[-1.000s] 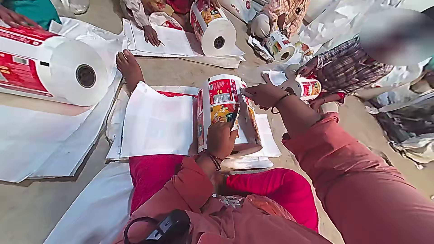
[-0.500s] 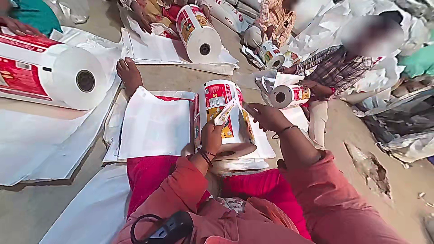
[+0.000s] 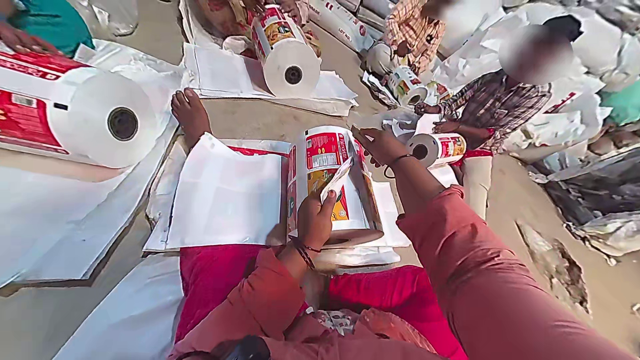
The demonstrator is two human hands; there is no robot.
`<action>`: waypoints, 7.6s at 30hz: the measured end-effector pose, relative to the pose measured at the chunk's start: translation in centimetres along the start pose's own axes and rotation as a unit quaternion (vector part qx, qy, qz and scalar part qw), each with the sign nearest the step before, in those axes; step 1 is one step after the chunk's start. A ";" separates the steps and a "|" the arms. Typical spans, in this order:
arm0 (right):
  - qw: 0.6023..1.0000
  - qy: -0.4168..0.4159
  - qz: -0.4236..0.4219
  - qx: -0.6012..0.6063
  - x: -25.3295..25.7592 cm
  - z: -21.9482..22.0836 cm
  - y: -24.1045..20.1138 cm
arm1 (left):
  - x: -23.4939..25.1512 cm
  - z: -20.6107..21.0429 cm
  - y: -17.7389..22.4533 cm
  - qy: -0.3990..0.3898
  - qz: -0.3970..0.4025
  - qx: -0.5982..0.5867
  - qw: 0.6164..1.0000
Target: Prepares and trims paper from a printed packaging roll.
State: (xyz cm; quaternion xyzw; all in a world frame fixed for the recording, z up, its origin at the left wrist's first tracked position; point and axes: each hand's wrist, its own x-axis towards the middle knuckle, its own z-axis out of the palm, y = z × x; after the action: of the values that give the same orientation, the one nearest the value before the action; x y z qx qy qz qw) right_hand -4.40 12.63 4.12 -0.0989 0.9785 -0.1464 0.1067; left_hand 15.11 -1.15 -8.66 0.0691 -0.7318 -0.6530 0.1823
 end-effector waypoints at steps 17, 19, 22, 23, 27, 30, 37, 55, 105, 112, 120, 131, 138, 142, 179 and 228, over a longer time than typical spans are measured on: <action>0.986 -0.092 -0.058 -0.128 2.5 -2.5 -1.5 | -0.1 0.5 -0.6 0.012 0.045 0.009 0.999; 0.974 -0.110 -0.073 -0.183 2.0 -3.1 -1.9 | -0.2 0.8 -0.5 0.023 0.028 -0.005 0.999; 0.969 -0.130 -0.065 -0.197 1.1 -3.2 -2.1 | -0.3 0.7 -0.3 0.029 0.028 -0.022 0.999; 0.970 -0.133 -0.062 -0.193 0.6 -3.2 -2.1 | -0.3 0.6 -0.2 0.030 0.033 -0.026 0.999; 0.972 -0.151 -0.057 -0.172 -1.9 -3.0 -2.0 | -0.2 0.4 -0.4 0.023 0.031 -0.031 0.999; 0.968 -0.170 -0.053 -0.176 -3.6 -2.9 -2.1 | -0.2 0.4 -0.5 0.020 0.038 -0.026 0.999; 0.964 -0.191 -0.044 -0.177 -7.0 -2.7 -2.2 | -0.2 0.4 -0.7 0.026 0.043 -0.037 0.998; 0.990 0.060 0.024 0.129 -6.3 3.8 3.3 | -0.3 0.4 -0.2 0.110 -0.023 -0.235 0.966; 0.999 -0.021 0.002 -0.044 3.2 -1.0 -2.0 | 0.1 0.4 -1.1 0.121 -0.045 -0.287 0.949; 0.990 -0.044 -0.035 -0.130 3.5 -1.1 -2.7 | 0.0 0.4 -1.0 0.123 -0.048 -0.287 0.949; 0.972 -0.128 -0.054 -0.188 2.6 -3.3 -3.3 | -0.1 0.4 -0.6 0.132 -0.014 -0.305 0.943; 0.999 -0.019 0.025 -0.017 0.7 -1.7 -2.0 | -0.6 0.3 -0.6 0.153 0.004 -0.348 0.925; 0.994 -0.014 -0.011 -0.106 2.9 0.4 -2.8 | -0.6 0.3 -0.9 0.161 -0.007 -0.334 0.929; 0.983 -0.068 -0.041 -0.166 2.7 -0.7 -3.3 | -1.2 0.0 1.6 0.173 -0.029 -0.355 0.918; 0.751 0.192 0.152 0.613 -22.2 11.2 22.6 | -3.3 -20.7 -4.9 0.229 -0.301 0.490 0.785; 0.742 0.090 0.107 0.655 -20.2 12.7 25.3 | 15.3 14.8 9.9 -0.251 -0.104 0.498 0.823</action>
State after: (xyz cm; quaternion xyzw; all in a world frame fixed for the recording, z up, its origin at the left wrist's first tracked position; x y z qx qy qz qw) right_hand 13.82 37.51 -11.95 0.1141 0.6504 -0.7475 0.0716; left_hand -2.97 8.76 2.55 0.0602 -0.9664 -0.2092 -0.1364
